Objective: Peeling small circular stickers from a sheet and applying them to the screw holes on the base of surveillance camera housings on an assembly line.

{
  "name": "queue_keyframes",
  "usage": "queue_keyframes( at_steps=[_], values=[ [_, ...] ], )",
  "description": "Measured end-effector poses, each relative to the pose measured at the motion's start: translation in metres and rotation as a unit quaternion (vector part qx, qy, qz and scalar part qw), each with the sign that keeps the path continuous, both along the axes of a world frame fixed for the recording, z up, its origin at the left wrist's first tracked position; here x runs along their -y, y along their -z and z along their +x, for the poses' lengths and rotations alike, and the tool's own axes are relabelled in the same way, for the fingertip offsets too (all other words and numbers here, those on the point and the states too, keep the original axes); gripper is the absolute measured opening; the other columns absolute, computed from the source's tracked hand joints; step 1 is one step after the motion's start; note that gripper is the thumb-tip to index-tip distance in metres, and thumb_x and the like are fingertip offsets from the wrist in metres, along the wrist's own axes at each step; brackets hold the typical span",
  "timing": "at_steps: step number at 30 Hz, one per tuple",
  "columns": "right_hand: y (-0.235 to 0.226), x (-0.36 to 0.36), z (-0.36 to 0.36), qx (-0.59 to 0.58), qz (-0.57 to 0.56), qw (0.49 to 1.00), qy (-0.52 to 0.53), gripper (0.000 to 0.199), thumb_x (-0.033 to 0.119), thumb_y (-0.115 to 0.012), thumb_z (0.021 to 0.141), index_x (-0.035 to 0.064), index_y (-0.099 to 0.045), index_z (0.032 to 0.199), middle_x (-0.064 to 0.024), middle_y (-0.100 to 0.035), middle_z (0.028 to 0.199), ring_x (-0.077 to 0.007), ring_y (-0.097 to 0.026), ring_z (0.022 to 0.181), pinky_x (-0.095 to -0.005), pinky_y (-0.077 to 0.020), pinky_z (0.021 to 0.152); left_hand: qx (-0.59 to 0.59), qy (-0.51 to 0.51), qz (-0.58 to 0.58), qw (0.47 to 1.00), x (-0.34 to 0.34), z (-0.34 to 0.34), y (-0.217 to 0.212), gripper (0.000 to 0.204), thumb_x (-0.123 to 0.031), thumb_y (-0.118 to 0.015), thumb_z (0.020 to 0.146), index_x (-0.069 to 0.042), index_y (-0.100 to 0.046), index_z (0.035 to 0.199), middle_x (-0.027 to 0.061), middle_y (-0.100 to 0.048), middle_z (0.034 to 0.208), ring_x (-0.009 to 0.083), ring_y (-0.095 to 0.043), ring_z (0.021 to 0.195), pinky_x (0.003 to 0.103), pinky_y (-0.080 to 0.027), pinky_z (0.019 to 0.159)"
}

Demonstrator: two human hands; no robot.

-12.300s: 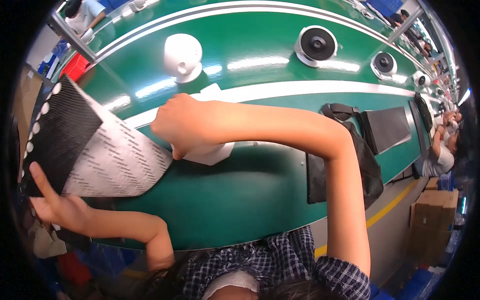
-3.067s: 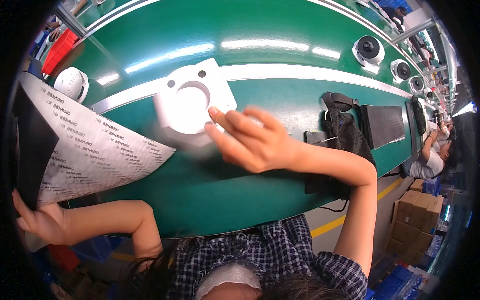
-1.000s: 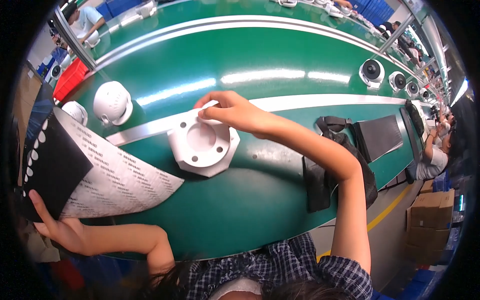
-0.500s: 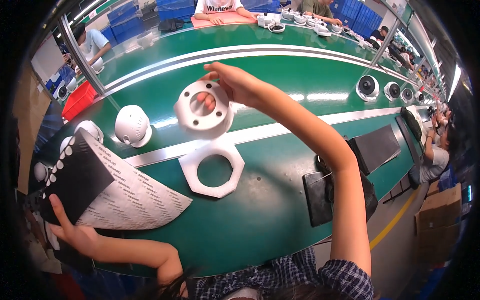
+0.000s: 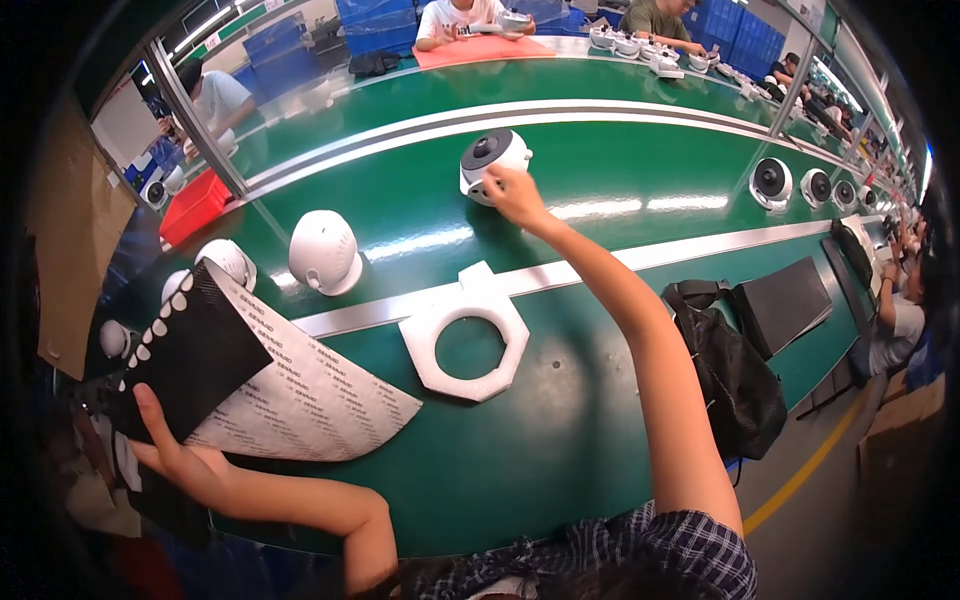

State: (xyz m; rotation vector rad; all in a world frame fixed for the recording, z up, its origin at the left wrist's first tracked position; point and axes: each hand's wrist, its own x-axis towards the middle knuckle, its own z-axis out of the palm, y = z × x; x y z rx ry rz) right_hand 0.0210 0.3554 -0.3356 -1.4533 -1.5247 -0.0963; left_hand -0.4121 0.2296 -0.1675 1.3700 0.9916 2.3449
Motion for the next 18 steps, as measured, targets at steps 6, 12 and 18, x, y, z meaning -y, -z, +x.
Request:
queue_keyframes(
  at_steps=[6, 12, 18],
  values=[
    [-0.027, 0.045, 0.035, 0.011, -0.082, 0.996, -0.019, 0.025, 0.024, -0.052, 0.087, 0.0003, -0.06, 0.088, -0.0202, -0.06, 0.073, -0.033, -0.059, 0.065, -0.0353, -0.0449, 0.062, -0.025, 0.089, -0.043, 0.995, 0.004, -0.002, -0.014, 0.042, -0.009, -0.055, 0.086, 0.017, -0.044, 0.117, 0.0293, -0.053, 0.114, 0.033, -0.06, 0.098, 0.042, -0.053, 0.083],
    [-0.025, 0.077, 0.042, 0.032, -0.168, 0.984, -0.044, 0.026, 0.021, -0.054, 0.086, -0.0019, -0.066, 0.087, -0.0176, -0.065, 0.078, -0.0294, -0.064, 0.07, -0.034, -0.0487, 0.066, -0.008, 0.069, -0.052, 0.996, 0.006, 0.0, -0.023, 0.044, -0.011, -0.06, 0.084, 0.009, -0.045, 0.12, 0.0221, -0.052, 0.119, 0.0305, -0.056, 0.104, 0.039, -0.048, 0.09],
    [-0.009, 0.099, 0.054, 0.036, -0.156, 0.987, -0.015, 0.026, 0.022, -0.054, 0.084, -0.0004, -0.068, 0.081, -0.0179, -0.065, 0.081, -0.0313, -0.064, 0.075, -0.0362, -0.0489, 0.07, -0.014, 0.034, -0.055, 0.998, 0.001, -0.006, -0.029, 0.047, -0.013, -0.063, 0.084, 0.003, -0.045, 0.124, 0.0159, -0.052, 0.122, 0.027, -0.054, 0.108, 0.035, -0.043, 0.096]
  ],
)
